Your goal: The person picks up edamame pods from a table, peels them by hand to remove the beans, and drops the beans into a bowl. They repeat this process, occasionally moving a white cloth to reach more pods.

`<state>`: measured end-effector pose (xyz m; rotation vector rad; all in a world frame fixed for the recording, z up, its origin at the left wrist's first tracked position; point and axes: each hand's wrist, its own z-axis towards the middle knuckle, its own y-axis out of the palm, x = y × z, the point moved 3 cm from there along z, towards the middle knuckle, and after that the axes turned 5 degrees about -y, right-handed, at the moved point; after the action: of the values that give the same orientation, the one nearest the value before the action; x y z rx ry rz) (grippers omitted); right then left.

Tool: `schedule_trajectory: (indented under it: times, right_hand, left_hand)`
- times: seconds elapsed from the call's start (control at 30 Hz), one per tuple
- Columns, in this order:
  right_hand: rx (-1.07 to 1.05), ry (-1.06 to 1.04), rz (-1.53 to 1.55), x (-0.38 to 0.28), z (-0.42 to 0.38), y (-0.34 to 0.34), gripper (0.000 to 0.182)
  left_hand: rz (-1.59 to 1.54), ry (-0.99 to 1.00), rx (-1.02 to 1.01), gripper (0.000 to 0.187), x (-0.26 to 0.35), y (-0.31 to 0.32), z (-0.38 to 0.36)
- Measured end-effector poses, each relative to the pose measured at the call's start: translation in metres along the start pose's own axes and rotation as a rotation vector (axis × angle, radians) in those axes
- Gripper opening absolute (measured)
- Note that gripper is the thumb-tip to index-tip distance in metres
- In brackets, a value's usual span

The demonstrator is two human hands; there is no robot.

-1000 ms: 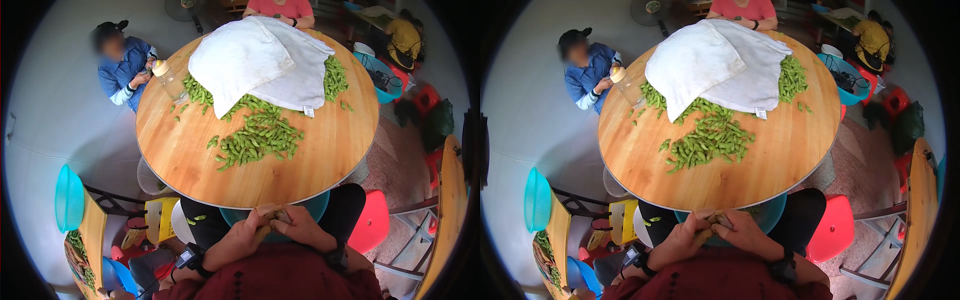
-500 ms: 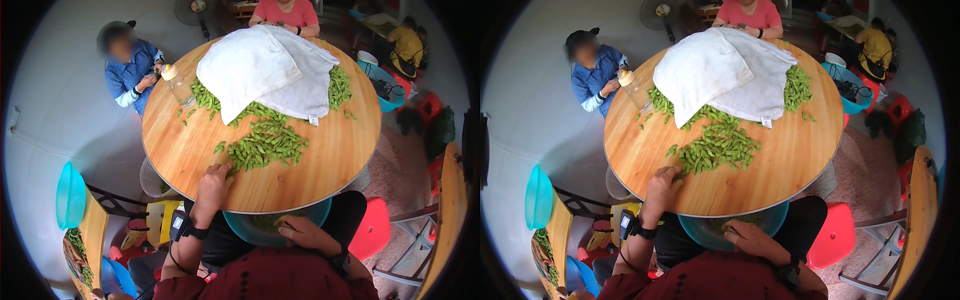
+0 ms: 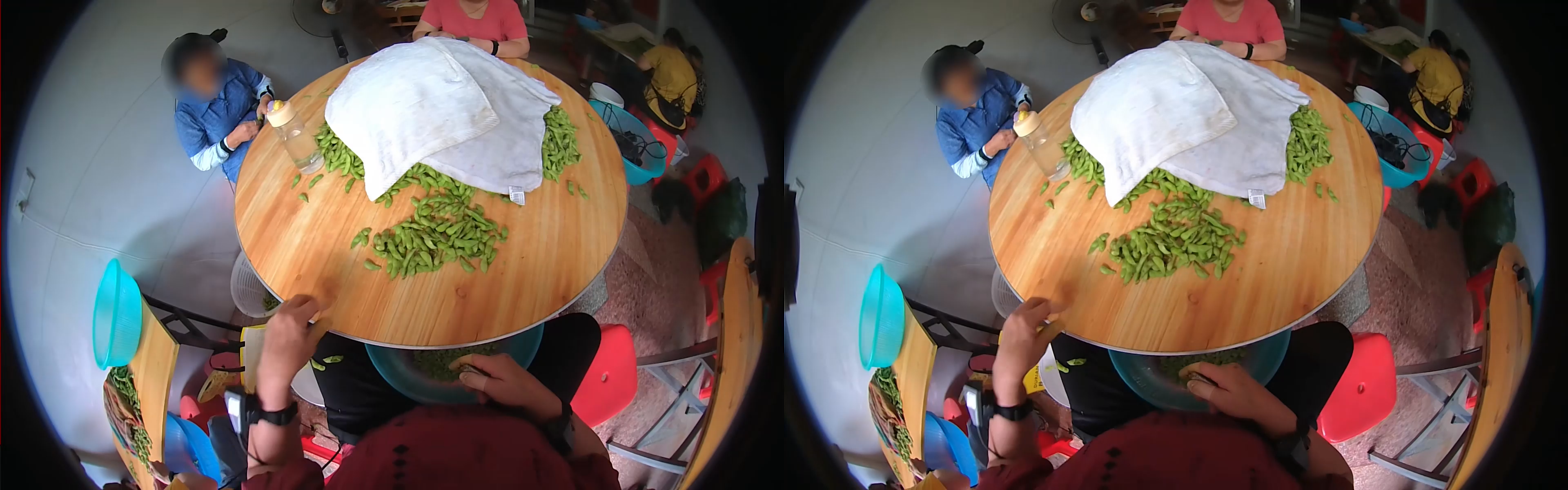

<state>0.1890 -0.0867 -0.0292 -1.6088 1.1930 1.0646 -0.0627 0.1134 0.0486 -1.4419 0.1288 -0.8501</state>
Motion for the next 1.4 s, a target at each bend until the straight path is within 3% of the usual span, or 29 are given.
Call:
schedule_trajectory:
  times: [0.07, 0.2, 0.27, 0.4, 0.47, 0.57, 0.67, 0.93, 1.0, 1.1, 1.13, 1.2, 1.23, 1.3, 1.4]
  right_hand:
    - [-0.017, -0.01, 0.005, -0.014, 0.004, 0.004, 0.035]
    - [-0.031, -0.017, 0.024, -0.02, 0.003, 0.008, 0.038]
    - [0.016, 0.002, 0.067, -0.018, -0.002, 0.004, 0.037]
    - [0.163, -0.008, 0.22, -0.013, -0.006, -0.001, 0.029]
    - [0.224, -0.052, 0.274, -0.013, 0.001, -0.002, 0.028]
    - [0.327, -0.141, 0.329, -0.026, 0.008, -0.004, 0.026]
    - [0.385, -0.204, 0.315, -0.032, 0.01, -0.007, 0.027]
    - [0.425, -0.267, 0.098, -0.028, 0.009, -0.007, 0.022]
    - [0.524, -0.426, -0.152, -0.028, 0.009, -0.008, 0.02]
    - [0.489, -0.413, -0.213, -0.029, 0.004, -0.009, 0.015]
    - [0.491, -0.408, -0.21, -0.035, 0.0, -0.012, 0.015]
    - [0.146, -0.125, 0.304, -0.039, -0.004, -0.014, 0.012]
    - [0.151, -0.124, 0.307, -0.035, -0.004, -0.018, 0.012]
    - [-0.134, 0.045, 0.793, -0.024, -0.001, -0.014, 0.011]
    - [-0.046, 0.054, 0.852, -0.025, -0.002, -0.011, 0.012]
  left_hand:
    - [-0.097, 0.19, 0.126, 0.019, 0.013, 0.026, 0.03]
    - [-0.062, 0.379, 0.147, 0.024, 0.019, 0.067, 0.078]
    - [-0.063, 0.275, -0.038, 0.018, 0.011, 0.082, 0.086]
    - [-0.125, 0.213, -0.037, 0.015, 0.028, 0.072, 0.074]
    - [-1.105, -0.047, -0.375, 0.013, 0.046, 0.083, 0.051]
    - [-1.412, -0.144, -0.498, 0.015, 0.088, 0.086, 0.02]
    - [-1.259, -0.017, -0.406, 0.016, 0.096, 0.105, 0.011]
    - [-1.288, -0.042, -0.389, 0.019, 0.108, 0.109, 0.003]
    - [-1.311, -0.043, -0.38, 0.019, 0.109, 0.108, 0.0]
    - [-1.178, 0.002, -0.388, 0.019, 0.106, 0.102, -0.004]
    - [-1.054, 0.101, -0.387, 0.019, 0.109, 0.093, -0.004]
    - [-0.928, 0.201, -0.389, 0.019, 0.112, 0.082, -0.007]
    - [-0.912, 0.263, -0.421, 0.019, 0.114, 0.077, -0.009]
    - [-0.896, 0.325, -0.453, 0.019, 0.116, 0.077, -0.013]
    - [-0.722, 0.455, -0.277, 0.021, 0.118, 0.082, -0.016]
